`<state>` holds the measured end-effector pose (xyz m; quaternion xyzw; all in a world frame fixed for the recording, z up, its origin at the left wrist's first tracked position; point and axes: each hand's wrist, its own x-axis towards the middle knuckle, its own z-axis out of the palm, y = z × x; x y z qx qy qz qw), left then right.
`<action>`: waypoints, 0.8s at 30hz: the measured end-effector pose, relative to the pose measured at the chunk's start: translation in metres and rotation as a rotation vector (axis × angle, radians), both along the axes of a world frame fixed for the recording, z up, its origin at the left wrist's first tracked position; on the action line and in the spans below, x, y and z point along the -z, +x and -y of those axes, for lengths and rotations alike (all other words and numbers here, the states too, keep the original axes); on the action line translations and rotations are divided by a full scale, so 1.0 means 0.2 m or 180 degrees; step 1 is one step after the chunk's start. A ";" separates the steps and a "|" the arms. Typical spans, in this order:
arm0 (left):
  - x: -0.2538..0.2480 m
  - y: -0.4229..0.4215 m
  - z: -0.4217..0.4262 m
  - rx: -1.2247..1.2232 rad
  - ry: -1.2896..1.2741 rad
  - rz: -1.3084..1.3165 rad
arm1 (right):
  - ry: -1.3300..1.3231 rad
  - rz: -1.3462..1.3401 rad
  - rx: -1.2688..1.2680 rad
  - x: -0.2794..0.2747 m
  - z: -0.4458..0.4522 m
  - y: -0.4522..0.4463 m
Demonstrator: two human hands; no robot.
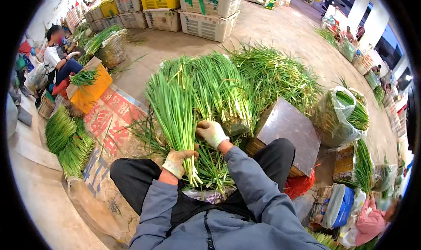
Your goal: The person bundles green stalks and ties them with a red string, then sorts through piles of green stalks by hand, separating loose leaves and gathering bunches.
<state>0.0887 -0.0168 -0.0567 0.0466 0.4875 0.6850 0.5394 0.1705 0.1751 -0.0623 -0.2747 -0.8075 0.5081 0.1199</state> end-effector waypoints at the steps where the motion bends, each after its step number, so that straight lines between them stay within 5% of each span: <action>1: -0.02 0.00 0.02 -0.0024 -0.0033 0.0046 | -0.0192 -0.0375 0.0359 0.08 -0.06 0.00; 5: -0.11 -0.01 0.12 -0.0231 -0.0068 -0.0247 | -0.2016 -0.2062 0.1674 0.01 -0.38 0.22; 6: -0.09 -0.06 0.14 -0.0119 0.0016 -0.0126 | -0.1418 -0.1957 0.2032 -0.06 -0.42 0.29; 8: -0.09 -0.08 0.15 -0.0131 0.0086 -0.0191 | -0.0047 -0.0048 0.1386 0.07 -0.52 0.43; 9: -0.12 -0.08 0.14 -0.0117 0.0117 -0.0213 | 0.1088 0.1151 0.0390 -0.04 -0.40 0.49; 11: -0.16 -0.06 0.13 -0.0092 0.0212 -0.0271 | 0.1339 0.1864 -0.0499 -0.16 -0.25 0.50; 15: -0.20 0.01 0.10 0.0135 0.0226 -0.0397 | -0.2599 -0.0289 0.0241 -0.19 -0.03 0.35; 18: -0.20 0.02 0.10 0.0373 0.0215 -0.0505 | -0.4170 -0.0920 0.0697 -0.17 0.03 0.17; 24: -0.19 0.04 0.14 0.0600 0.0201 -0.1030 | -0.4174 -0.1731 0.0957 -0.14 -0.01 0.20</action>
